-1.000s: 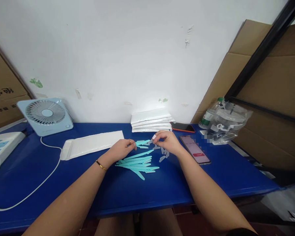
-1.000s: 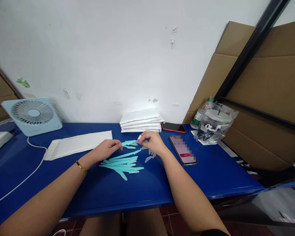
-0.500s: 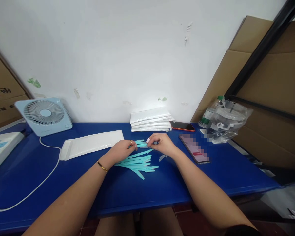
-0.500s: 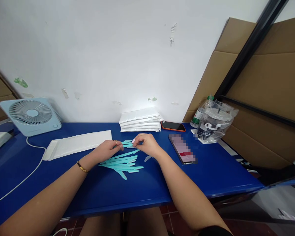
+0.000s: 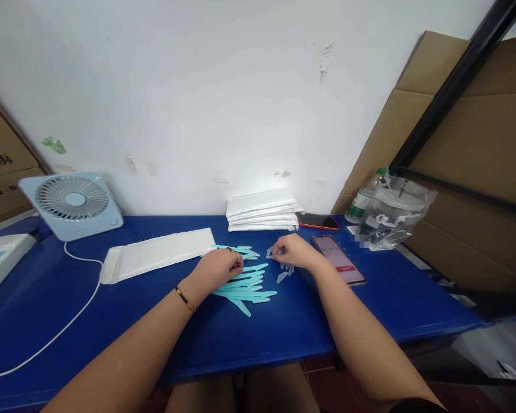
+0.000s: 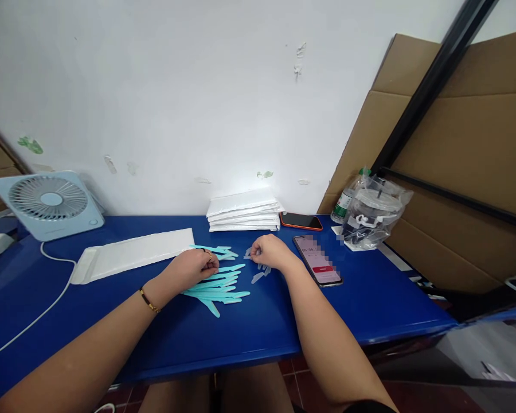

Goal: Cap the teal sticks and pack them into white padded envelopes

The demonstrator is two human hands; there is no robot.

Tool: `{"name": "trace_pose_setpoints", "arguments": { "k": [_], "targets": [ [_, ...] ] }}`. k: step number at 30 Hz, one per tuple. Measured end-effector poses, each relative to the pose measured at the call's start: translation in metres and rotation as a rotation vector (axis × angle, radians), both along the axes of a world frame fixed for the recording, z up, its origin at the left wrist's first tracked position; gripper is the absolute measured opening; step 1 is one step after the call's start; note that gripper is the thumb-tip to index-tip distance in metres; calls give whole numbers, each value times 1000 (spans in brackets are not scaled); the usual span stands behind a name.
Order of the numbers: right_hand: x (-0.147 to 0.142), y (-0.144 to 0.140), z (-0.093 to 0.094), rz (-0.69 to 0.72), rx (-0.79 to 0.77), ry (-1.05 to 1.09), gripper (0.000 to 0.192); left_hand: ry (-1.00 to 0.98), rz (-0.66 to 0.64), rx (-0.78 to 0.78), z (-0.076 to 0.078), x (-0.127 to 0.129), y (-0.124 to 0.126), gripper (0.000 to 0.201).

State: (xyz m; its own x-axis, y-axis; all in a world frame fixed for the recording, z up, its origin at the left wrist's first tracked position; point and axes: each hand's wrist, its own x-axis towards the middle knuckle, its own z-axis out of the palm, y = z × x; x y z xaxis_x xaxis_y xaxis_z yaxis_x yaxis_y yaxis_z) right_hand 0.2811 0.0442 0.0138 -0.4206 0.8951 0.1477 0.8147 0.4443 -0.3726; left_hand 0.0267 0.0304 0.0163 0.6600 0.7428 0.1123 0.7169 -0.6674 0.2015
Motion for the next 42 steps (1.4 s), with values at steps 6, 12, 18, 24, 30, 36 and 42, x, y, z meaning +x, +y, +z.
{"name": "trace_pose_setpoints", "arguments": {
  "k": [6, 12, 18, 24, 30, 36, 42],
  "targets": [
    [-1, -3, 6, 103, -48, 28, 7, 48, 23, 60, 2, -4, 3, 16],
    [-12, -3, 2, 153, -11, 72, 6, 28, -5, 41, -4, -7, 9, 16],
    [-37, -6, -5, 204, 25, 115, 6, -25, 6, 33, -11, -15, 19, 19],
    [-15, 2, -1, 138, 142, 152, 13, -113, 32, -3, 1, -19, 11, 17],
    [10, 17, -5, 92, 175, 36, 15, -65, -81, -266, 9, -15, 2, 17],
    [6, 13, -5, 155, 70, 28, 4, -60, -39, -137, 4, -16, 7, 10],
    [-8, 0, 3, 261, -30, 82, 11, -117, -11, -203, 3, -18, 9, 13]
  ]
}}
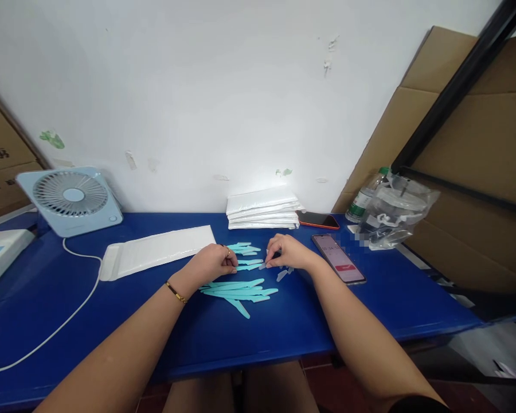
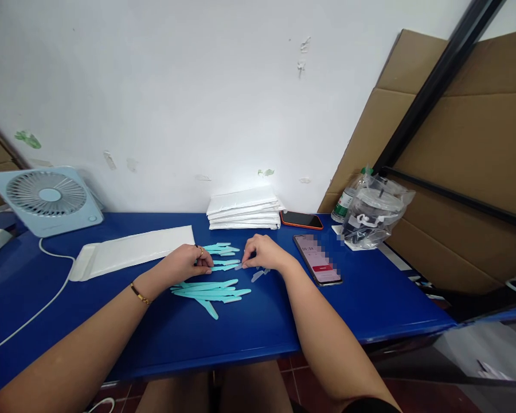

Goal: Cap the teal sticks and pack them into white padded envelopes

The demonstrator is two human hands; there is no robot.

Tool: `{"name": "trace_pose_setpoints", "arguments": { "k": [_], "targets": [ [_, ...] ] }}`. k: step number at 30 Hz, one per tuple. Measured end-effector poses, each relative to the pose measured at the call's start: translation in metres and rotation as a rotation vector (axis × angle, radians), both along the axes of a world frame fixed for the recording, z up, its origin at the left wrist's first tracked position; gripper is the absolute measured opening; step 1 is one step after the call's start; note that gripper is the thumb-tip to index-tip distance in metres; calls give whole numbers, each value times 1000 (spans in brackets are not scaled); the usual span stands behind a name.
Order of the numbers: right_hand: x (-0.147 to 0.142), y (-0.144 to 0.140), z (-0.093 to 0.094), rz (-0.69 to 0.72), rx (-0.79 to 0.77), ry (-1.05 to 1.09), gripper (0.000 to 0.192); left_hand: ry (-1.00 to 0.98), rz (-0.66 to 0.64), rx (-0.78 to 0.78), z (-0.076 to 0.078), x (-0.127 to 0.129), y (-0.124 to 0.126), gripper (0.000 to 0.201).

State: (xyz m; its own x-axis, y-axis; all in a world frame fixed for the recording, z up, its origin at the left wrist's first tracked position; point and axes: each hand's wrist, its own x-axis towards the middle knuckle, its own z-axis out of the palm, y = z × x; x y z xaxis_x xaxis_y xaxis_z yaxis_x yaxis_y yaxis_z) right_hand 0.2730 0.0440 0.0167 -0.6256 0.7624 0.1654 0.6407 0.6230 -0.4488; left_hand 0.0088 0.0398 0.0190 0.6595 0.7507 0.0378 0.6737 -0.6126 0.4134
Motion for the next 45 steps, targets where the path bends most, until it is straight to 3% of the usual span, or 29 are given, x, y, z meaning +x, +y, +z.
{"name": "trace_pose_setpoints", "arguments": {
  "k": [10, 14, 18, 22, 25, 30, 39, 45],
  "targets": [
    [-33, -6, -8, -13, 10, 72, 8, 0, -11, 42, -7, 3, 5, 11],
    [-14, -8, 5, -14, -11, 118, 9, -77, 22, 90, 2, 3, -4, 19],
    [16, -13, 21, 28, -177, 60, 15, -69, -109, -83, 14, 5, -18, 24],
    [19, -15, 21, 69, -259, -52, 18, 14, -180, -164, 15, 10, -24, 21],
    [9, -14, 15, 28, -265, -56, 16, 27, -187, -94, 12, 12, -23, 18],
    [-1, -14, 11, -4, -138, -14, 8, 114, -112, 138, 9, 11, -17, 15],
    [-16, -14, 3, 51, -104, 75, 10, 94, -86, 160, -3, 14, -10, 17],
    [-7, -13, 4, 5, -130, 77, 10, 115, -58, 151, -1, 6, -7, 16]
  ]
}}
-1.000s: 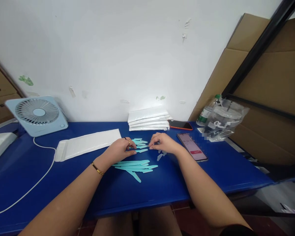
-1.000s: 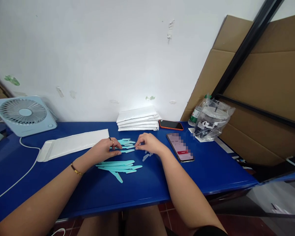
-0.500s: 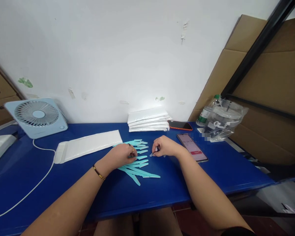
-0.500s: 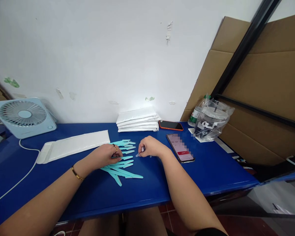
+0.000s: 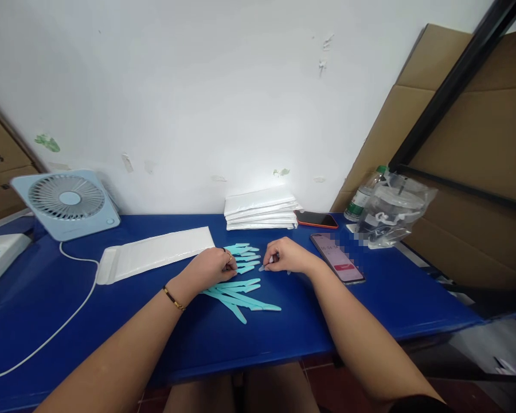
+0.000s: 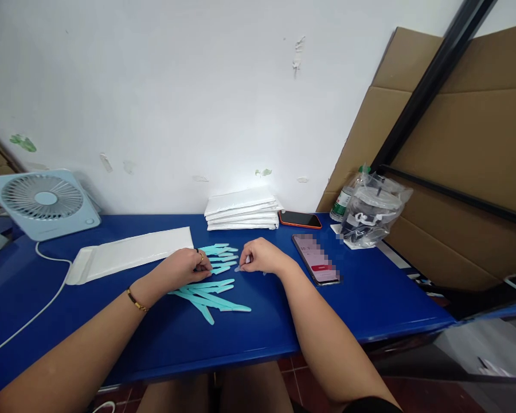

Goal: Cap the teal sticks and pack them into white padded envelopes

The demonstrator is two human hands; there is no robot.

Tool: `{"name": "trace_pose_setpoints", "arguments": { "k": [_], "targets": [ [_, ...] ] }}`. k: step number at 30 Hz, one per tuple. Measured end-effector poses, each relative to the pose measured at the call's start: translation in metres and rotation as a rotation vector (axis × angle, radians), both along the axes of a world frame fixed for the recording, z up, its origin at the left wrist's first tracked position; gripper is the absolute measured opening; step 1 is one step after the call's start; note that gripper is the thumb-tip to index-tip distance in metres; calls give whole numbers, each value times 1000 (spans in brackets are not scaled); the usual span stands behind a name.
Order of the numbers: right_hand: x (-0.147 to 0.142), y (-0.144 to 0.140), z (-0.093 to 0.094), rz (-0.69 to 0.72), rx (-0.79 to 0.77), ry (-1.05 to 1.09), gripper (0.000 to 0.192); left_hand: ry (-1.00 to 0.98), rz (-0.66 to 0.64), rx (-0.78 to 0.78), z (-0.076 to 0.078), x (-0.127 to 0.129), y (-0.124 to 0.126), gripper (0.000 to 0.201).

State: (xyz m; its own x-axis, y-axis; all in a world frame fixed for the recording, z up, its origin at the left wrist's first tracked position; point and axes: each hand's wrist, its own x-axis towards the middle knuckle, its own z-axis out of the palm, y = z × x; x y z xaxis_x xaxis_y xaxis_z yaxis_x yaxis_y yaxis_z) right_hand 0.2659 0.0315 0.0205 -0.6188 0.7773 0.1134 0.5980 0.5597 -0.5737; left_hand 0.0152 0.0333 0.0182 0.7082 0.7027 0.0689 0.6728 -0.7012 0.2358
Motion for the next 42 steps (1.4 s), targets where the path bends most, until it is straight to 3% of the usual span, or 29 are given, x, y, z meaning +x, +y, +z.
{"name": "trace_pose_setpoints", "arguments": {
  "k": [12, 17, 20, 23, 26, 30, 36, 42],
  "targets": [
    [-26, 0, -9, 42, 90, 26, 10, -72, -59, 21, -8, 13, -1, 14],
    [11, -1, 14, -61, 70, 92, 14, -155, -32, -93, 5, 1, -3, 18],
    [39, -2, 24, -73, -62, -32, 15, -108, -70, -265, 11, -5, -6, 19],
    [49, -1, 22, -125, -129, -208, 17, -48, -50, -266, 11, -4, -7, 15],
    [43, -1, 19, -155, -161, -261, 14, -28, 10, -147, 7, -1, -4, 12],
    [22, -4, 17, -89, -122, -218, 13, -16, 34, -70, 4, 1, -2, 11],
    [3, -7, 14, 7, -120, -148, 16, -26, 35, -103, 3, 0, -2, 14],
    [5, -5, 10, -44, -93, -132, 22, -51, 25, -136, 2, 0, -2, 16]
  ]
}}
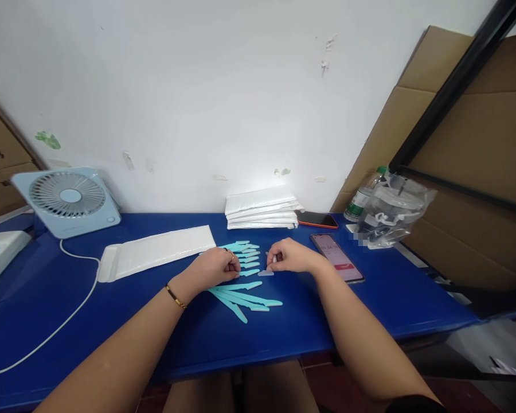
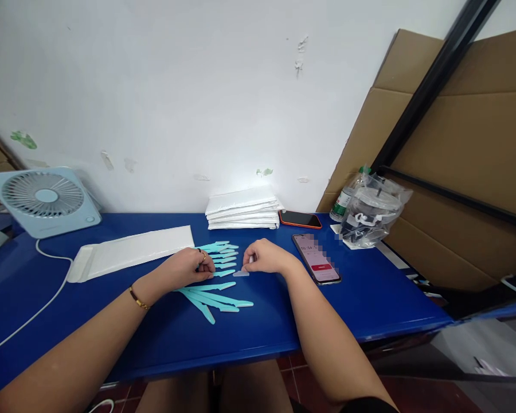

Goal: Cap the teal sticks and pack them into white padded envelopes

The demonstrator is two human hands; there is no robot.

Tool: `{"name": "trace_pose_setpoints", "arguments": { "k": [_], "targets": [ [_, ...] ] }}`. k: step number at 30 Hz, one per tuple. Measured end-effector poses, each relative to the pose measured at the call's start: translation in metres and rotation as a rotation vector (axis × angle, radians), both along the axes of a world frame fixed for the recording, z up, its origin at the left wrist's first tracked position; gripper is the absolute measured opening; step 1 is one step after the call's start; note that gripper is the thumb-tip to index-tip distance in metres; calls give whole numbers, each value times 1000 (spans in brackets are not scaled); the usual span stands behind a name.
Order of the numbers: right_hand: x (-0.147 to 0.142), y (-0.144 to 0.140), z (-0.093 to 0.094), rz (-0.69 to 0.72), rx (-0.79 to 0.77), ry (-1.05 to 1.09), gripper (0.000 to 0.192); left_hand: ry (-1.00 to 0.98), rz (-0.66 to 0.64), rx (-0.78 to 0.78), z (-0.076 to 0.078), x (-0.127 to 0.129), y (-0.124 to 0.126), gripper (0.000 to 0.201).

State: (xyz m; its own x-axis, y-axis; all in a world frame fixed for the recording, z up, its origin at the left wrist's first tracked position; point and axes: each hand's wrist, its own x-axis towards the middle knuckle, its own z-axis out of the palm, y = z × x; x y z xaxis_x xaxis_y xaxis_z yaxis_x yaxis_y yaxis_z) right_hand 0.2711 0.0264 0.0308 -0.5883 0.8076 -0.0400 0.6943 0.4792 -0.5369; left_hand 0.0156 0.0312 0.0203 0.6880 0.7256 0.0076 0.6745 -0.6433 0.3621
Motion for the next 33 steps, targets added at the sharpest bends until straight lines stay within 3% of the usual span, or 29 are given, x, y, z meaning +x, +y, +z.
{"name": "trace_pose_setpoints", "arguments": {
  "k": [5, 12, 18, 21, 26, 33],
  "targets": [
    [0, -1, 0, 22, -23, 14, 14, -8, -14, 5, 0, 0, -1, 13],
    [-24, -1, -11, 22, 130, 24, 7, 5, -31, 70, -8, 0, 6, 12],
    [-14, 6, -9, -157, 259, 87, 11, -48, 48, 143, -1, -2, 5, 17],
    [2, 9, -4, -285, 315, 51, 12, -74, 2, 18, 8, -3, -2, 20],
    [6, 12, -10, -289, 259, -89, 8, 3, -108, -174, 13, -2, -9, 18],
    [-1, 7, -9, -177, 106, 11, 10, 66, -50, 113, 6, 0, -5, 16]
  ]
}}
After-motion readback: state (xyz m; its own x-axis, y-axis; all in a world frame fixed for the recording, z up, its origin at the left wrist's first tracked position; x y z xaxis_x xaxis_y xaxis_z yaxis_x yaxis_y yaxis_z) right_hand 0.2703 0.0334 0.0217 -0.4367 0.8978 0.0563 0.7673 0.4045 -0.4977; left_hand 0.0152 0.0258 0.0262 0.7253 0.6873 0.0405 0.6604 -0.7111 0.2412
